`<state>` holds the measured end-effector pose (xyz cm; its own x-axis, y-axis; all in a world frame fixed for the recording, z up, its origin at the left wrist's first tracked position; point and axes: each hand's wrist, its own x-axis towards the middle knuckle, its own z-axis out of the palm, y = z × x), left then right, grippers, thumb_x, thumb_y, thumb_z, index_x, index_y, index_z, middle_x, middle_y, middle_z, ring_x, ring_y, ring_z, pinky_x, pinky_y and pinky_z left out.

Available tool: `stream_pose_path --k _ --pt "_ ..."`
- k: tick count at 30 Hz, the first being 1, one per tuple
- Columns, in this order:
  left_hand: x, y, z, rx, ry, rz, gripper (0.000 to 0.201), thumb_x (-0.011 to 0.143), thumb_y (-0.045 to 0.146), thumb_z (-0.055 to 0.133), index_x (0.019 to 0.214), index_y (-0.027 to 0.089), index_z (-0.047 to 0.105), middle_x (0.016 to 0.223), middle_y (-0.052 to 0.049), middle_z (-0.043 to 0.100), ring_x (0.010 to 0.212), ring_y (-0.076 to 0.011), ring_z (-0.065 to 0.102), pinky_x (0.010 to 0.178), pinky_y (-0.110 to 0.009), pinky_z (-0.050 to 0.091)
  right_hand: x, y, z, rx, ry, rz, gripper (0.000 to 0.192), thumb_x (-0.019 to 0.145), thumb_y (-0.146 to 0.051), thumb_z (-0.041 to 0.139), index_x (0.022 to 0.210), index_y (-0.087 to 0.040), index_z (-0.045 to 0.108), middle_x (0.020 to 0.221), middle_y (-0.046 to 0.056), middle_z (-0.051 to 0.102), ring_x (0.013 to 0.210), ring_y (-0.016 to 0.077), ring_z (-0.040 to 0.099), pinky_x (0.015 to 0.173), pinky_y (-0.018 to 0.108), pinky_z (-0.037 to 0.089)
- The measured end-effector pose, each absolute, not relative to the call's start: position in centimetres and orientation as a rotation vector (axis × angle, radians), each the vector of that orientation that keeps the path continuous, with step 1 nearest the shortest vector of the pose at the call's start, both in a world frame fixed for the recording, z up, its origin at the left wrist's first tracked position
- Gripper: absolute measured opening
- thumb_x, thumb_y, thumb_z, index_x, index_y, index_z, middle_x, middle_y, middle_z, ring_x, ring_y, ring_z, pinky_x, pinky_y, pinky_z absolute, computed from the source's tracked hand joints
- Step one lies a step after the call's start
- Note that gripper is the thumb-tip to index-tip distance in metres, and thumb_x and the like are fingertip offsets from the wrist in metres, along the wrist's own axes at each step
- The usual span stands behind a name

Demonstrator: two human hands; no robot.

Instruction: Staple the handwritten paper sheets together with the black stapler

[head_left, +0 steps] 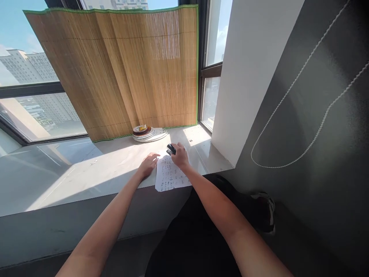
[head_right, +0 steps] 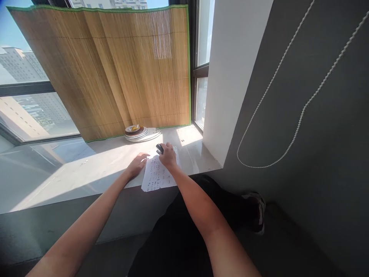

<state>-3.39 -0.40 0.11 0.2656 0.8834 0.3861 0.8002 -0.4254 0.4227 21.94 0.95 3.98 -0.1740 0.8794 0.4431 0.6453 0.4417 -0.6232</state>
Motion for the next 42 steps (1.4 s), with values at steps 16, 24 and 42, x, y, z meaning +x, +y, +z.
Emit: stream_pose_path --k 16,24,42 --pt "-3.4 -0.1 -0.1 2.27 1.688 0.974 0.032 0.102 0.029 0.05 0.11 0.021 0.08 0.136 -0.015 0.063 0.117 -0.0297 0.07 0.108 -0.049 0.058 31.2 6.9 2.1 -1.401 -1.278 0.787 0.046 0.092 -0.047 0.074 0.128 -0.02 0.085 0.115 0.013 0.082 0.107 0.0314 0.075 0.084 0.038 0.059" --pt "-3.4 0.1 -1.0 2.204 1.856 0.932 0.032 0.1 0.02 0.047 0.112 0.024 0.077 0.142 -0.013 0.061 0.115 -0.0284 0.071 0.098 -0.045 0.061 33.4 11.6 0.7 -1.44 -1.603 0.324 0.043 0.082 -0.011 0.054 0.111 -0.02 0.085 0.131 0.013 0.076 0.125 0.0307 0.066 0.109 0.045 0.055" --pt "-2.8 -1.3 0.4 1.956 1.982 1.375 0.029 0.093 0.01 0.047 0.111 0.024 0.064 0.129 -0.015 0.066 0.126 -0.0354 0.066 0.11 -0.053 0.058 22.4 12.0 0.1 -1.567 -2.384 0.394 0.059 0.119 -0.034 0.036 0.173 -0.01 0.04 0.185 0.021 0.027 0.174 0.0312 0.021 0.141 0.057 0.009"
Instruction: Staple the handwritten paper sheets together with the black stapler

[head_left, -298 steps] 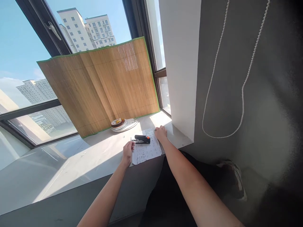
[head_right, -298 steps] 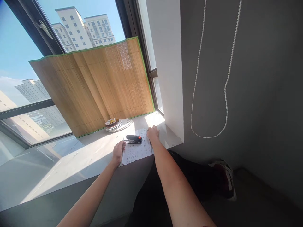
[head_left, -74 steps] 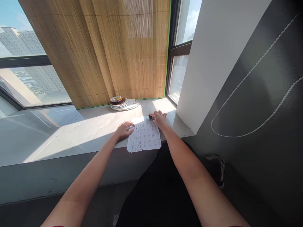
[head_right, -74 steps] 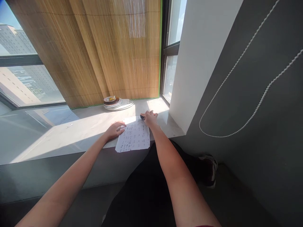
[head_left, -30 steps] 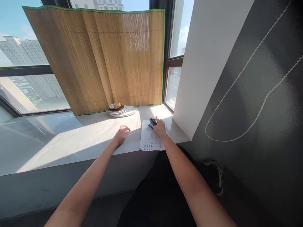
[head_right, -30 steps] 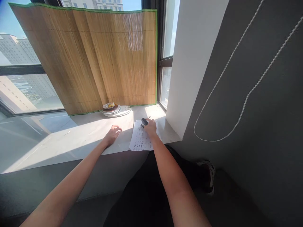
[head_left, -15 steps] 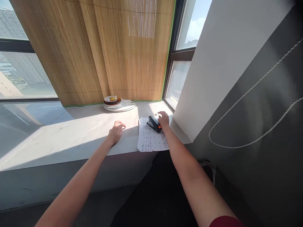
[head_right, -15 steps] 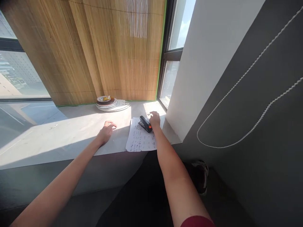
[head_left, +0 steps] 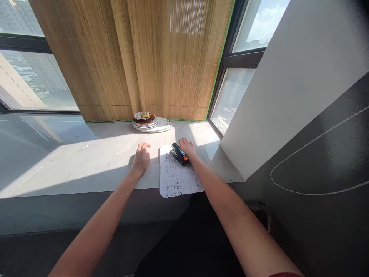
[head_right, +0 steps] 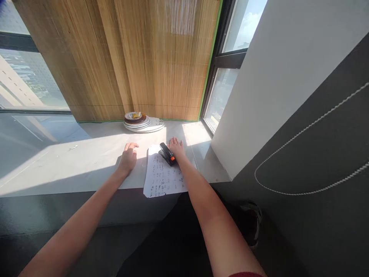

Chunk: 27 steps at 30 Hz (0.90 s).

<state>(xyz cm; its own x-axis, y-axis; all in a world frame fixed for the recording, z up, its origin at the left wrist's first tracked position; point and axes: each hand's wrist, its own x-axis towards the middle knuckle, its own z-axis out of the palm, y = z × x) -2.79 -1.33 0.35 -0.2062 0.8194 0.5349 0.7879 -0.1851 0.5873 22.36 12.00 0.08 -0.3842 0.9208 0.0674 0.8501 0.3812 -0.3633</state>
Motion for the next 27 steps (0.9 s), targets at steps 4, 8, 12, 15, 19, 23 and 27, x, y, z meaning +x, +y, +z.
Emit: stream_pose_path --k 4,8,12,15,19,23,27 --pt "-3.6 -2.9 1.5 1.772 2.174 1.723 0.023 0.091 0.007 0.042 0.09 0.025 0.055 0.11 -0.012 0.066 0.113 -0.0323 0.067 0.105 -0.051 0.059 13.0 8.9 0.2 -1.448 -2.414 0.449 0.063 0.118 -0.037 0.035 0.176 -0.013 0.036 0.187 0.014 0.024 0.175 0.0278 0.019 0.142 0.052 0.005" --pt "-5.5 -3.9 1.8 1.509 2.322 1.939 0.021 0.087 0.008 0.043 0.088 0.025 0.055 0.104 -0.01 0.066 0.106 -0.0296 0.068 0.101 -0.049 0.06 8.4 7.6 1.0 -1.352 -2.443 0.548 0.069 0.115 -0.037 0.039 0.178 -0.009 0.032 0.187 0.015 0.022 0.175 0.0301 0.02 0.143 0.055 0.007" --pt "-7.4 -3.9 1.1 1.151 2.301 1.922 0.019 0.083 0.013 0.048 0.09 0.024 0.061 0.105 -0.01 0.073 0.107 -0.0303 0.07 0.105 -0.05 0.06 9.8 7.8 1.1 -1.336 -2.393 0.54 0.073 0.113 -0.033 0.042 0.181 -0.012 0.025 0.187 0.016 0.018 0.175 0.0307 0.019 0.142 0.058 0.01" --pt "-7.5 -3.5 0.6 1.215 2.221 1.766 0.02 0.085 0.017 0.048 0.091 0.024 0.066 0.105 -0.011 0.076 0.112 -0.0334 0.071 0.11 -0.055 0.058 12.6 8.3 0.9 -1.402 -2.385 0.522 0.072 0.113 -0.031 0.038 0.18 -0.011 0.026 0.187 0.018 0.017 0.175 0.0303 0.018 0.142 0.058 0.006" --pt "-5.5 -2.9 0.5 1.735 2.08 1.524 0.03 0.093 0.019 0.042 0.097 0.024 0.072 0.115 -0.012 0.078 0.123 -0.0335 0.071 0.117 -0.057 0.055 17.6 9.6 0.8 -1.492 -2.341 0.459 0.069 0.114 -0.031 0.036 0.18 -0.012 0.03 0.186 0.018 0.023 0.175 0.0294 0.018 0.141 0.059 0.005" --pt "-3.3 -2.7 0.9 2.31 1.641 0.973 0.036 0.101 0.028 0.048 0.122 0.025 0.078 0.14 -0.01 0.075 0.142 -0.032 0.063 0.125 -0.055 0.049 22.4 11.2 1.4 -1.644 -2.323 0.436 0.068 0.114 -0.034 0.029 0.179 -0.011 0.033 0.187 0.018 0.021 0.175 0.0307 0.016 0.141 0.059 0.006" --pt "-2.8 -2.6 1.1 2.424 1.516 0.644 0.044 0.109 0.04 0.049 0.142 0.029 0.075 0.158 -0.009 0.067 0.152 -0.0344 0.057 0.131 -0.058 0.042 24.4 12.4 1.9 -1.681 -2.333 0.427 0.067 0.114 -0.032 0.027 0.177 -0.01 0.035 0.187 0.017 0.023 0.175 0.0301 0.018 0.141 0.058 0.008"
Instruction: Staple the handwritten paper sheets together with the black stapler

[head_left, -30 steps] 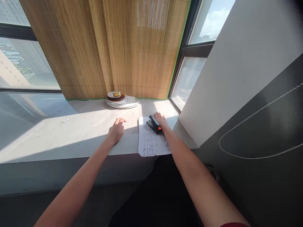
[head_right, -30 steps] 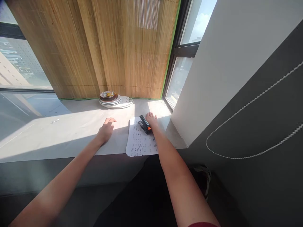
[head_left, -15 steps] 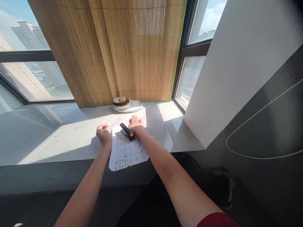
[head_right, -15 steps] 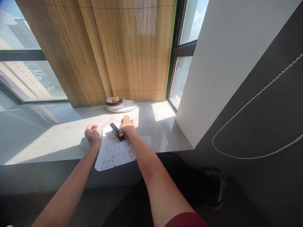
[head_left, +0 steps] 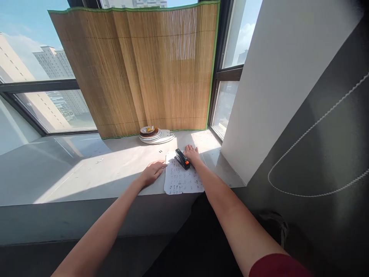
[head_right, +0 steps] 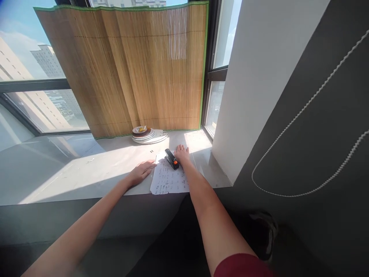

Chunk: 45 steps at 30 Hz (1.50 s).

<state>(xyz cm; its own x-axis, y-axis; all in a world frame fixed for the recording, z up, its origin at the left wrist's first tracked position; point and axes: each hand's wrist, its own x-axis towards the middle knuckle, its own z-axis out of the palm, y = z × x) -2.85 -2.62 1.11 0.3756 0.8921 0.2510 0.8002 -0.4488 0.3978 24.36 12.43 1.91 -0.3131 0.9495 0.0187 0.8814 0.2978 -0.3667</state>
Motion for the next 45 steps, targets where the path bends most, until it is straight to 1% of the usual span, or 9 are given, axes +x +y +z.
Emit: stream_pose_path --k 8,12,17,23,26,29,35,41,45 --pt "-2.9 -2.2 1.1 2.38 1.613 0.632 0.042 0.107 0.047 0.058 0.144 0.033 0.074 0.161 -0.007 0.066 0.151 -0.0367 0.058 0.129 -0.057 0.044 24.1 13.7 2.2 -1.592 -2.373 0.447 0.06 0.115 -0.032 0.031 0.172 -0.015 0.044 0.186 0.017 0.027 0.174 0.0284 0.022 0.139 0.059 0.011" --pt "-2.7 -2.2 1.3 2.392 1.61 0.676 0.039 0.106 0.047 0.059 0.138 0.033 0.076 0.156 -0.007 0.069 0.146 -0.0369 0.063 0.126 -0.056 0.047 24.9 13.5 2.3 -1.54 -2.065 0.502 0.056 0.115 -0.031 0.033 0.166 -0.019 0.053 0.179 0.014 0.043 0.168 0.0251 0.033 0.138 0.053 0.018" --pt "-2.6 -2.2 1.4 2.394 1.633 0.642 0.04 0.107 0.048 0.057 0.138 0.033 0.075 0.156 -0.008 0.069 0.146 -0.0369 0.062 0.124 -0.056 0.049 27.6 12.6 4.4 -1.456 -1.428 0.599 0.055 0.112 -0.03 0.025 0.141 -0.016 0.07 0.15 0.019 0.068 0.142 0.0284 0.06 0.118 0.043 0.048" --pt "-3.0 -1.7 1.1 2.429 1.643 0.608 0.042 0.108 0.049 0.05 0.138 0.032 0.074 0.158 -0.009 0.067 0.146 -0.0369 0.06 0.124 -0.059 0.045 27.3 8.8 6.6 -1.251 -1.561 0.775 0.041 0.11 -0.051 0.041 0.094 -0.024 0.067 0.107 0.009 0.075 0.104 0.0244 0.071 0.09 0.034 0.055" --pt "-3.1 -1.5 0.9 2.449 1.617 0.608 0.041 0.109 0.048 0.049 0.138 0.032 0.073 0.158 -0.008 0.067 0.146 -0.0362 0.061 0.125 -0.059 0.044 26.0 5.9 5.5 -1.224 -1.802 0.689 0.036 0.098 -0.061 0.067 0.101 -0.025 0.064 0.112 0.005 0.069 0.104 0.0239 0.067 0.09 0.035 0.053" --pt "-3.2 -1.3 0.8 2.45 1.609 0.639 0.039 0.107 0.046 0.052 0.136 0.031 0.074 0.157 -0.009 0.068 0.144 -0.0363 0.062 0.123 -0.059 0.046 25.2 4.1 4.1 -1.294 -1.931 0.527 0.046 0.085 -0.052 0.086 0.112 -0.025 0.061 0.122 0.006 0.064 0.114 0.0267 0.063 0.092 0.036 0.053" --pt "-3.4 -1.0 0.8 2.455 1.649 0.503 0.044 0.11 0.048 0.045 0.141 0.031 0.071 0.162 -0.007 0.065 0.15 -0.0361 0.057 0.127 -0.059 0.041 25.0 3.7 2.1 -1.348 -1.957 0.421 0.033 0.094 -0.021 0.073 0.123 -0.025 0.058 0.129 0.012 0.062 0.113 0.0283 0.061 0.08 0.036 0.052" --pt "-3.5 -0.9 0.8 2.446 1.601 0.554 0.047 0.111 0.049 0.043 0.143 0.031 0.072 0.162 -0.006 0.065 0.151 -0.0342 0.057 0.128 -0.053 0.042 25.1 3.6 0.1 -1.318 -1.895 0.42 0.031 0.098 -0.022 0.069 0.127 -0.025 0.059 0.126 0.012 0.065 0.117 0.0301 0.06 0.091 0.04 0.053" --pt "-4.0 -0.9 0.9 2.409 1.5 0.663 0.045 0.11 0.048 0.042 0.129 0.026 0.077 0.152 -0.01 0.071 0.143 -0.0334 0.063 0.124 -0.05 0.047 25.8 3.9 -0.1 -1.276 -1.899 0.453 0.032 0.097 -0.018 0.07 0.128 -0.026 0.065 0.126 0.011 0.068 0.115 0.0294 0.064 0.094 0.041 0.054"
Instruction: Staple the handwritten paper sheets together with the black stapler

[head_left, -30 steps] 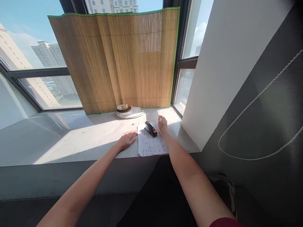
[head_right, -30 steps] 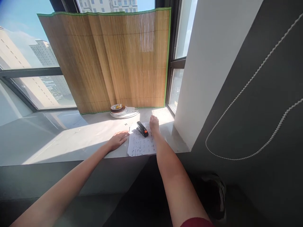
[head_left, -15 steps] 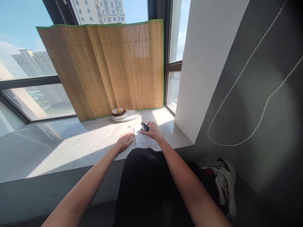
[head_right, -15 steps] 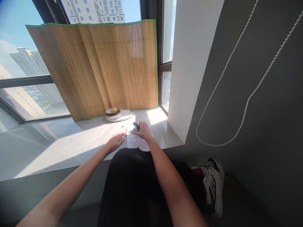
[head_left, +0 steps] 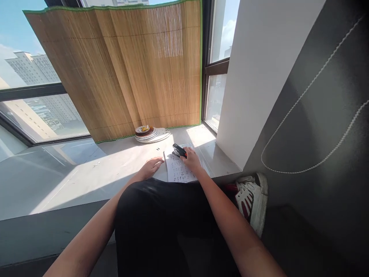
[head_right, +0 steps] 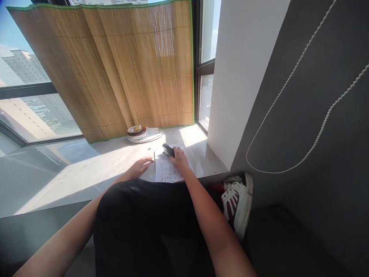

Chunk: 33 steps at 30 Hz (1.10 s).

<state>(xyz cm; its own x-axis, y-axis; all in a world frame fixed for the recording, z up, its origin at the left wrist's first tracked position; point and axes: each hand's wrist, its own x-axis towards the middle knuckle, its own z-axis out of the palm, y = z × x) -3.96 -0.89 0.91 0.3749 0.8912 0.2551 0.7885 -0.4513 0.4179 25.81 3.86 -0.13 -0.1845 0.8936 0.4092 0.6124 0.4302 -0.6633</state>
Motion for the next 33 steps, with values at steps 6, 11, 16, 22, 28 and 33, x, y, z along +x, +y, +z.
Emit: stream_pose_path --k 6,11,16,22,28,33 --pt "-3.4 -1.1 1.1 2.441 1.572 0.667 0.034 0.106 0.043 0.048 0.123 0.027 0.072 0.136 -0.01 0.074 0.128 -0.0321 0.068 0.115 -0.048 0.051 27.7 4.8 0.4 -1.238 -1.87 0.456 0.035 0.096 -0.011 0.065 0.128 -0.024 0.071 0.13 0.011 0.072 0.117 0.0313 0.067 0.099 0.045 0.056" --pt "-3.2 -0.9 1.4 2.442 1.586 0.66 0.036 0.107 0.043 0.042 0.12 0.026 0.071 0.136 -0.012 0.073 0.129 -0.0335 0.067 0.115 -0.05 0.05 28.6 5.5 0.6 -1.226 -1.902 0.579 0.033 0.095 -0.013 0.068 0.126 -0.022 0.071 0.128 0.01 0.072 0.113 0.0286 0.068 0.099 0.043 0.056" --pt "-3.3 -1.1 1.7 2.438 1.593 0.623 0.038 0.109 0.046 0.041 0.122 0.026 0.071 0.139 -0.012 0.072 0.132 -0.0346 0.066 0.115 -0.05 0.049 29.5 7.3 0.8 -1.108 -2.079 0.645 0.037 0.094 -0.016 0.071 0.13 -0.023 0.068 0.13 0.009 0.071 0.111 0.0277 0.067 0.096 0.042 0.056" --pt "-3.9 -0.8 1.9 2.367 1.65 0.558 0.039 0.104 0.045 0.048 0.126 0.026 0.073 0.133 -0.012 0.074 0.125 -0.0362 0.067 0.112 -0.054 0.051 30.6 8.7 0.0 -0.978 -1.981 0.76 0.041 0.086 -0.019 0.074 0.126 -0.028 0.066 0.118 0.005 0.077 0.107 0.0268 0.07 0.095 0.042 0.058" --pt "-0.3 4.3 6.3 1.787 1.733 0.939 0.022 0.084 0.037 0.063 0.096 0.023 0.074 0.111 -0.011 0.079 0.116 -0.0343 0.073 0.105 -0.047 0.06 31.4 9.0 -0.6 -0.888 -1.728 0.833 0.018 0.077 -0.033 0.081 0.087 -0.027 0.067 0.115 0.008 0.083 0.113 0.0315 0.078 0.096 0.049 0.066" --pt "4.0 5.6 5.2 1.324 1.367 1.207 0.019 0.093 0.035 0.065 0.105 0.021 0.07 0.129 -0.015 0.076 0.131 -0.0319 0.07 0.114 -0.046 0.058 31.7 9.0 -0.8 -0.87 -1.601 0.835 0.027 0.073 -0.05 0.084 0.081 -0.025 0.077 0.102 0.009 0.086 0.096 0.0333 0.082 0.094 0.056 0.071"
